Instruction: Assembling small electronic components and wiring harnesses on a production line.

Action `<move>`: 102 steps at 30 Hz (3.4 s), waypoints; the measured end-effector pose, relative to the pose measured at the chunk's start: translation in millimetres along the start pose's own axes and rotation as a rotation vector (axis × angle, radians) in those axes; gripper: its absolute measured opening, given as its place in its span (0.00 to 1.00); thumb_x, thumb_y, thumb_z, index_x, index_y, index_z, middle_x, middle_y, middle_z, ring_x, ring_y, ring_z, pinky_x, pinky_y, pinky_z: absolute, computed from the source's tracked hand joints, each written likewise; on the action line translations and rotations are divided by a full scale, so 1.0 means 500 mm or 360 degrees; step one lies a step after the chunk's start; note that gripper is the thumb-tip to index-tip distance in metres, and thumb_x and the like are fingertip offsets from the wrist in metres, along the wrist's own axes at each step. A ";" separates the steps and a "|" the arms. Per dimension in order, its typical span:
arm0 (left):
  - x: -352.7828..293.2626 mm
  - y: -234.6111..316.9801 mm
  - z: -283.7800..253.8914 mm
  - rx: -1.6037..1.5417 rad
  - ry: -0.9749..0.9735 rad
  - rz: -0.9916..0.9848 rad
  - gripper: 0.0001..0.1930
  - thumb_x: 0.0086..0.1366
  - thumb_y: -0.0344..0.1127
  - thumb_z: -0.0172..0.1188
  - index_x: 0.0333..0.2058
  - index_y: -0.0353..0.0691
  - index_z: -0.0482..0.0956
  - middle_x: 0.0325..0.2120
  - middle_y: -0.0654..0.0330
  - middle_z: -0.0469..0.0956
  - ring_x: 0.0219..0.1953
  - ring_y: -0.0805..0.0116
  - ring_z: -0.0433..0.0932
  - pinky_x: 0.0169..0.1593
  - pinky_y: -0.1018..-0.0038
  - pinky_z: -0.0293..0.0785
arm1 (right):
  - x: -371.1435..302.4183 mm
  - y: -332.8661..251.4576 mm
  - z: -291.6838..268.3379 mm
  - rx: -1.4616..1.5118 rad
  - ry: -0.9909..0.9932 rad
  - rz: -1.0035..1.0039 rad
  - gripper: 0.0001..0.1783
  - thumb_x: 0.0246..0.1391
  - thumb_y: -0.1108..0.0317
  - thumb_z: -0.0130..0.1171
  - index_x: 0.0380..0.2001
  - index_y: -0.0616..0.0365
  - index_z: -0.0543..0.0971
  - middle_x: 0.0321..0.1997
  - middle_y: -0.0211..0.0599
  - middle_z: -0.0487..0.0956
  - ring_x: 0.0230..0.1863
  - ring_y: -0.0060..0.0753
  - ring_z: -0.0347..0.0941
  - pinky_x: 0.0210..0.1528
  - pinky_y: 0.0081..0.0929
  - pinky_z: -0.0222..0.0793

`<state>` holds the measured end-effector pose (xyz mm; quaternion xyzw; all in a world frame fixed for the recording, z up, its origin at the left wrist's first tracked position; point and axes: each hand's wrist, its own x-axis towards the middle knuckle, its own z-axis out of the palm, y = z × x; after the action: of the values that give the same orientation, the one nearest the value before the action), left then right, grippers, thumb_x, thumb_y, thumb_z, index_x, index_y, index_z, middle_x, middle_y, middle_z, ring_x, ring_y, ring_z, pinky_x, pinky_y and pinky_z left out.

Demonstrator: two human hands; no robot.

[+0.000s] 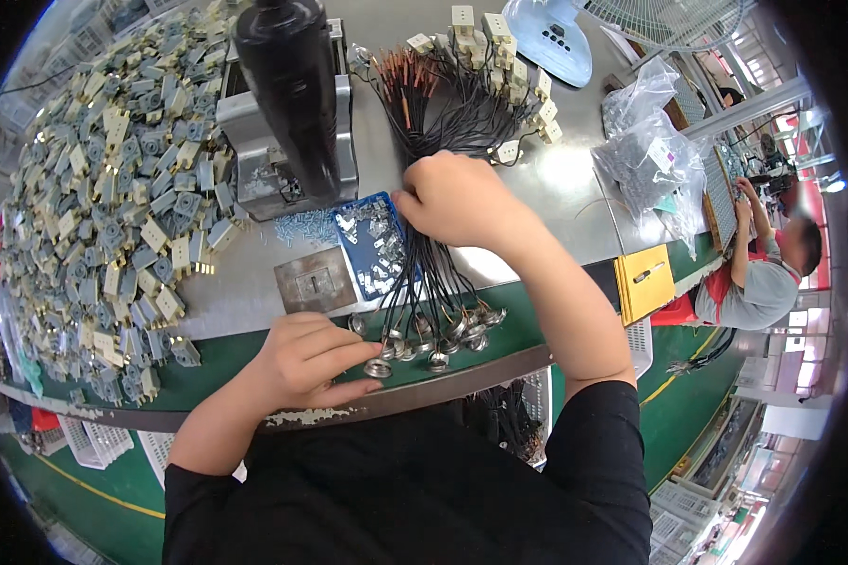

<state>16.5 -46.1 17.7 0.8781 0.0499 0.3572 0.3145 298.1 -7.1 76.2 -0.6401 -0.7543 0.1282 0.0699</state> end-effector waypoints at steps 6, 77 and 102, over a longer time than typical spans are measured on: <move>-0.008 0.006 0.022 -0.0130 0.0168 -0.0055 0.19 0.51 0.33 0.80 0.42 0.39 0.85 0.31 0.59 0.85 0.28 0.61 0.83 0.30 0.69 0.77 | -0.019 -0.045 0.022 -0.0292 -0.0116 0.0296 0.17 0.60 0.59 0.61 0.27 0.64 0.84 0.30 0.57 0.83 0.38 0.63 0.82 0.44 0.53 0.79; -0.018 -0.035 -0.097 -0.0741 0.0868 -0.0982 0.13 0.69 0.29 0.69 0.49 0.32 0.80 0.38 0.55 0.85 0.38 0.71 0.83 0.41 0.75 0.79 | 0.007 -0.157 0.031 0.0851 0.0423 -0.0852 0.10 0.47 0.75 0.75 0.35 0.60 0.88 0.21 0.35 0.77 0.20 0.37 0.74 0.23 0.34 0.66; -0.003 -0.046 -0.124 -0.1096 0.0011 -0.1160 0.22 0.72 0.24 0.63 0.61 0.22 0.74 0.45 0.47 0.86 0.49 0.62 0.87 0.53 0.68 0.85 | 0.004 -0.143 0.031 0.1271 0.0269 -0.0878 0.06 0.41 0.72 0.75 0.22 0.58 0.85 0.16 0.30 0.72 0.17 0.29 0.64 0.21 0.29 0.54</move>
<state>-22.5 3.6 37.1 0.6476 0.2337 0.2228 0.6902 225.9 -17.2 81.3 -0.3478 -0.7792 0.3318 0.4021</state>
